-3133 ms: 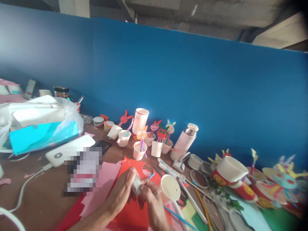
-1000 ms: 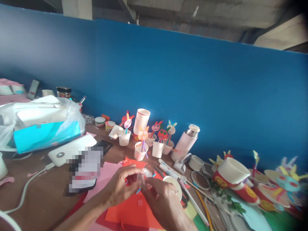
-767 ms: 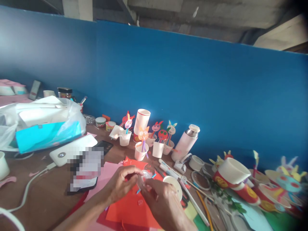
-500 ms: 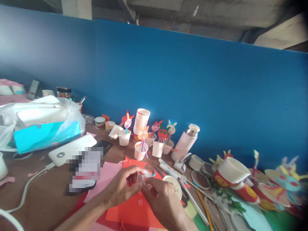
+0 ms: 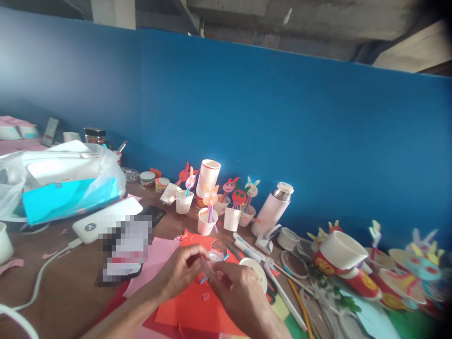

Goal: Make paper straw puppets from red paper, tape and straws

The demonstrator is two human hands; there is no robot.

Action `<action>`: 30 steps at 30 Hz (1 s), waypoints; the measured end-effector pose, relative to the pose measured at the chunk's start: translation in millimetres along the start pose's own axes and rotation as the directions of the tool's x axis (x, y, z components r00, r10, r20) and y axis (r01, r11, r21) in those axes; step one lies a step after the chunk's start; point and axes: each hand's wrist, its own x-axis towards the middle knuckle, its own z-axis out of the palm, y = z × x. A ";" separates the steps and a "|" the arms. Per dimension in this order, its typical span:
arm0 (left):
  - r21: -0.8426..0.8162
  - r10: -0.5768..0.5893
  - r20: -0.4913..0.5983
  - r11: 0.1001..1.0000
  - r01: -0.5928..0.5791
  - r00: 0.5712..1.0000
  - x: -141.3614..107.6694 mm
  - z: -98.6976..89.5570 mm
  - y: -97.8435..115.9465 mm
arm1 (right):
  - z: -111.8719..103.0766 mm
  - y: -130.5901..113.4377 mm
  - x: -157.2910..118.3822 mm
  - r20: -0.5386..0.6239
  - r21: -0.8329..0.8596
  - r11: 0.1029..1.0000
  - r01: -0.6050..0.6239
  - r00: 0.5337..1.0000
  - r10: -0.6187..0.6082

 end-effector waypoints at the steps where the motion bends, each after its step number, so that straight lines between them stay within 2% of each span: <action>1: -0.016 -0.005 -0.006 1.000 0.005 1.000 0.4 -0.7 -0.6 | 0.8 -0.3 0.0 0.003 0.011 1.000 -0.006 1.000 0.006; 4: -0.057 -0.010 0.002 0.998 0.010 1.000 -0.3 -3.5 2.0 | -0.3 -1.1 -0.5 0.029 0.032 0.999 -0.023 0.999 0.022; 7: -0.068 -0.008 0.091 0.998 0.014 0.996 -2.9 -6.3 8.7 | -3.7 -0.4 -1.4 0.059 0.040 0.998 -0.038 0.998 0.035; 11: 0.067 0.029 0.158 0.997 -0.040 0.987 -4.3 -8.1 14.1 | -4.7 1.3 -2.2 0.053 0.016 1.000 -0.024 0.998 0.023; 15: 0.161 0.023 0.170 0.986 -0.051 0.985 -1.8 -8.4 10.7 | -4.8 -0.8 -2.0 0.068 -0.005 1.000 -0.021 0.997 0.021; 20: 0.121 0.012 0.203 0.992 -0.037 0.979 0.3 -9.6 0.6 | -7.3 -2.9 -2.3 0.065 -0.032 0.999 -0.031 0.997 0.033; 30: 0.052 -0.032 0.131 0.998 0.025 0.991 1.3 -1.4 -3.9 | 1.5 6.3 -4.7 0.019 -0.090 0.996 0.000 1.000 0.002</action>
